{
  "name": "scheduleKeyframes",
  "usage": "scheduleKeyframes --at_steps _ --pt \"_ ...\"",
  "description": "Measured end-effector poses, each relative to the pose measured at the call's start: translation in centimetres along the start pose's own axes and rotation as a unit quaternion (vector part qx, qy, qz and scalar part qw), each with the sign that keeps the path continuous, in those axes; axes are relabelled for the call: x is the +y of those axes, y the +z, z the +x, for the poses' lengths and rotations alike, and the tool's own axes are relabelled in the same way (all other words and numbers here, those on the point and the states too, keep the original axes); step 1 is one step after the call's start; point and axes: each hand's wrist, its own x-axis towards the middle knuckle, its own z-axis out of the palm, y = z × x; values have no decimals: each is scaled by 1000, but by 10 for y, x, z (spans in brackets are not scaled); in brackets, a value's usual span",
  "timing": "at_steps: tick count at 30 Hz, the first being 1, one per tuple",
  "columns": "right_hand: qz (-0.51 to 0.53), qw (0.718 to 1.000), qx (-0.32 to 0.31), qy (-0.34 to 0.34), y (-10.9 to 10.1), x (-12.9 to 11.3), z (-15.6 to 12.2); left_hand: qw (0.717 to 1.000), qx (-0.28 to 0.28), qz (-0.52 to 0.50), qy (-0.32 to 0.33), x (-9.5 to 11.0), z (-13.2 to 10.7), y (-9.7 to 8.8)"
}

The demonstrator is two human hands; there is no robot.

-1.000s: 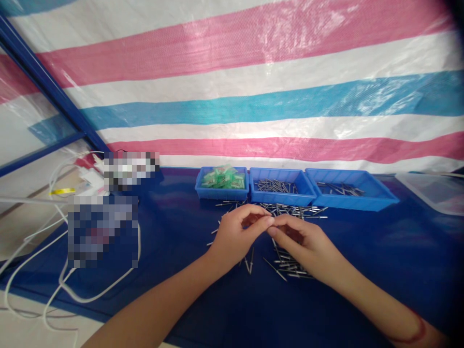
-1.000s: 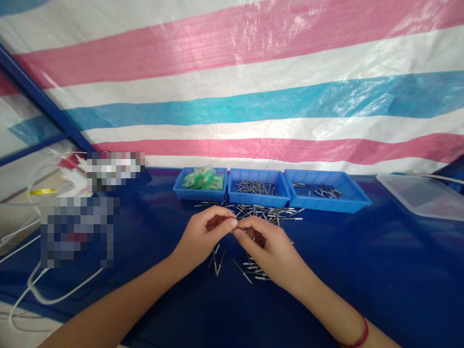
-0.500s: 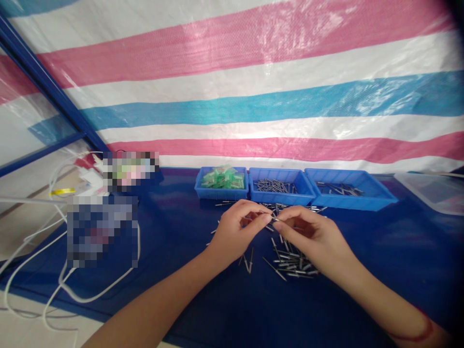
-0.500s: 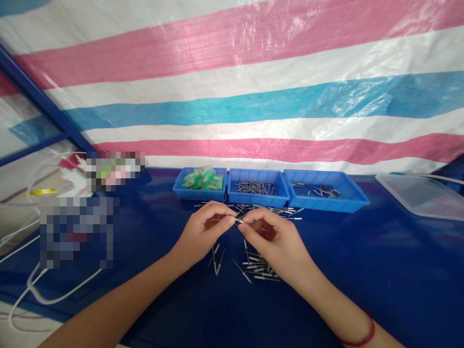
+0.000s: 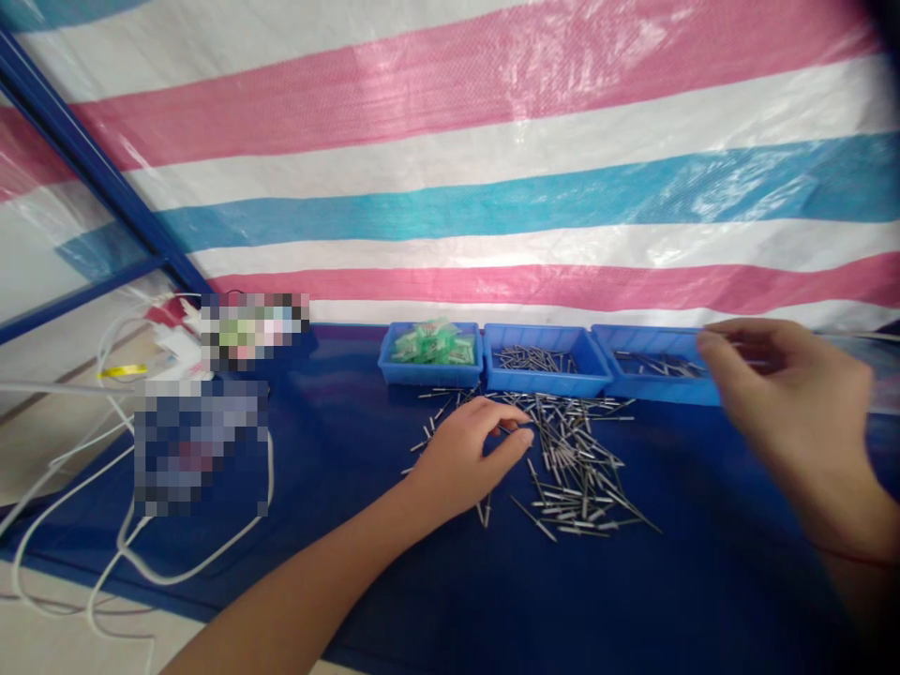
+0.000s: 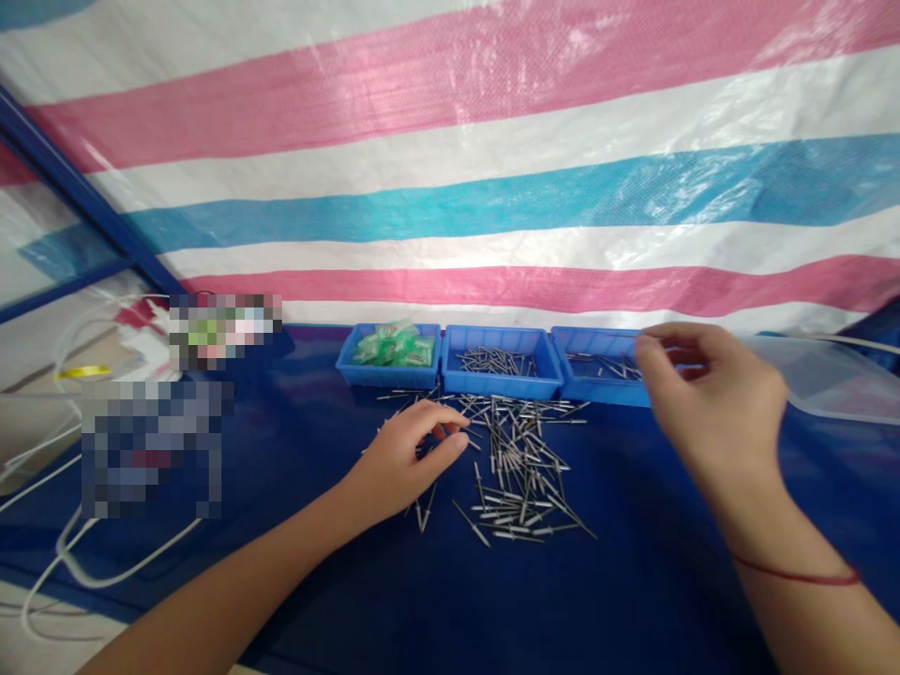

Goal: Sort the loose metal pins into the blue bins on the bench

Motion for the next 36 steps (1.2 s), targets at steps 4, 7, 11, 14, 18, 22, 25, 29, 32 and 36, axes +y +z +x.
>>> scheduleKeyframes --at_steps 4,7,11,14,18,22,25,29,32,36 --pt "-196 979 -13 -45 2 43 23 987 -13 160 20 -4 -3 -3" --pt "-273 959 -30 -70 10 57 23 963 -35 265 8 -8 -5 -3" --pt "-274 956 1 -109 14 49 14 947 -79 310 0 -14 -6 -2" --pt "-252 960 5 -123 13 38 10 942 -101 320 10 -17 -5 -1" --pt "-203 968 -22 -148 15 28 4 942 -105 319 30 -19 -5 -1" --pt "-161 966 -52 -197 19 16 -8 940 -94 326 37 -19 -5 0" --pt "-125 962 -74 -233 21 5 -18 936 -89 337 40 -17 -4 -1" --pt "-96 952 -99 -273 20 -6 -27 936 -82 342 38 -15 -3 -2" --pt "-83 941 -111 -309 19 -12 -30 940 -80 329 40 -15 -2 -3" --pt "-60 933 -125 -332 19 -16 -32 952 -63 296 42 -13 -2 -3"
